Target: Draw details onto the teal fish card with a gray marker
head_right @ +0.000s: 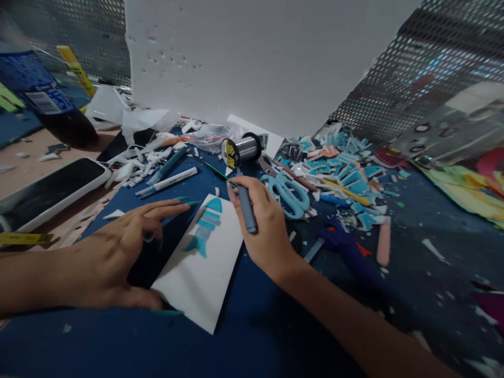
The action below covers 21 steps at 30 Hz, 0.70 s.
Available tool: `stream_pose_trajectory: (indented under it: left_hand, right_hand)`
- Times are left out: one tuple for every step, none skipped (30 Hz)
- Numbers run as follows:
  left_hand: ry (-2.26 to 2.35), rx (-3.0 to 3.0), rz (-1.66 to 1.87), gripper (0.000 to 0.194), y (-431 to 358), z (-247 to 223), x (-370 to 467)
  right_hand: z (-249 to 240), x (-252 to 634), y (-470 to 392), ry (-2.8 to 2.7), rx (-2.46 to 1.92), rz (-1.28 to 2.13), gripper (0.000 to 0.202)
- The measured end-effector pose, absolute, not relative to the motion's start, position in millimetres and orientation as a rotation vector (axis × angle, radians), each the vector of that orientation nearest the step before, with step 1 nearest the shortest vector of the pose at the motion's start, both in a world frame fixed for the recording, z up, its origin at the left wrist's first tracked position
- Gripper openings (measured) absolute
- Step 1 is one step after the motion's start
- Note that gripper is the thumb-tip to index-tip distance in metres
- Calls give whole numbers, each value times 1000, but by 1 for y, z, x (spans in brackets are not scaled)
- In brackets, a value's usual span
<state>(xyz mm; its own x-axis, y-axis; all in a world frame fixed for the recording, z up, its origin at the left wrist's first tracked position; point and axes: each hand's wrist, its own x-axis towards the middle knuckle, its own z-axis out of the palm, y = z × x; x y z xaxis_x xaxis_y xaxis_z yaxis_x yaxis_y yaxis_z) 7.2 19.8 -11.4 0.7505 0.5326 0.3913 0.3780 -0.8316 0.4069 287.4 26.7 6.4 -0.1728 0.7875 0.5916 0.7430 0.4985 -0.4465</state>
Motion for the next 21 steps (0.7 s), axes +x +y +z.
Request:
stream_pose_trajectory:
  left_hand:
    - [703, 2660, 705, 79, 20, -10, 7]
    - [690, 2679, 682, 82, 20, -8, 7]
    - [671, 2701, 665, 87, 18, -7, 7]
    - [645, 2722, 654, 93, 15, -7, 6]
    - [620, 2741, 645, 99, 11, -8, 6]
    - [609, 2751, 657, 104, 5, -9, 5]
    - [606, 2757, 661, 106, -1, -10, 5]
    - [647, 2756, 647, 104, -8, -11, 5]
    - [728, 2738, 704, 102, -14, -12, 5]
    - [759, 2742, 673, 102, -20, -12, 5]
    - [770, 2751, 593, 105, -24, -11, 6]
    - [740, 2775, 532, 112, -26, -9, 6]
    - [718, 2794, 504, 121, -27, -7, 7]
    - [706, 2807, 478, 130, -27, -5, 8]
    - [699, 2815, 475, 138, -26, -4, 9]
    - [701, 2815, 478, 143, -25, -3, 9]
    - [707, 2811, 480, 145, -24, -2, 9]
    - [708, 2805, 473, 144, -23, -2, 9]
    - [705, 2798, 468, 142, -22, -2, 10]
    - [697, 2792, 466, 139, -22, -2, 10]
    - [689, 2786, 464, 137, -22, -2, 10]
  right_hand:
    - [7, 286, 25, -1922, -1260, 94, 17]
    - [8, 284, 23, -1914, -1257, 112, 16]
    - [9, 283, 21, -1908, -1249, 127, 15]
    - [10, 281, 19, -1908, -1233, 145, 15]
    - [11, 280, 17, -1910, -1217, 170, 15]
    - [12, 279, 16, -1920, -1200, 198, 15]
    - [13, 277, 14, -1931, -1186, 225, 15]
    - [14, 276, 12, -1941, -1179, 253, 14]
    - [15, 275, 11, -1948, -1177, 277, 14]
    - [15, 273, 9, -1951, -1175, 292, 13]
    - [15, 272, 8, -1947, -1174, 297, 13]
    - [15, 271, 7, -1933, -1175, 293, 13]
    - [15, 270, 7, -1904, -1179, 287, 13]
    - [15, 268, 7, -1854, -1180, 287, 12]
    - [15, 267, 7, -1783, -1180, 306, 10]
    - [16, 266, 8, -1698, -1183, 352, 7]
    - [18, 265, 10, -1608, -1189, 432, 11]
    - [20, 263, 11, -1522, -1196, 539, 21]
    - [22, 262, 13, -1447, -1206, 664, 31]
    - [25, 260, 15, -1391, -1219, 792, 39]
    - [27, 258, 17, -1346, -1235, 909, 45]
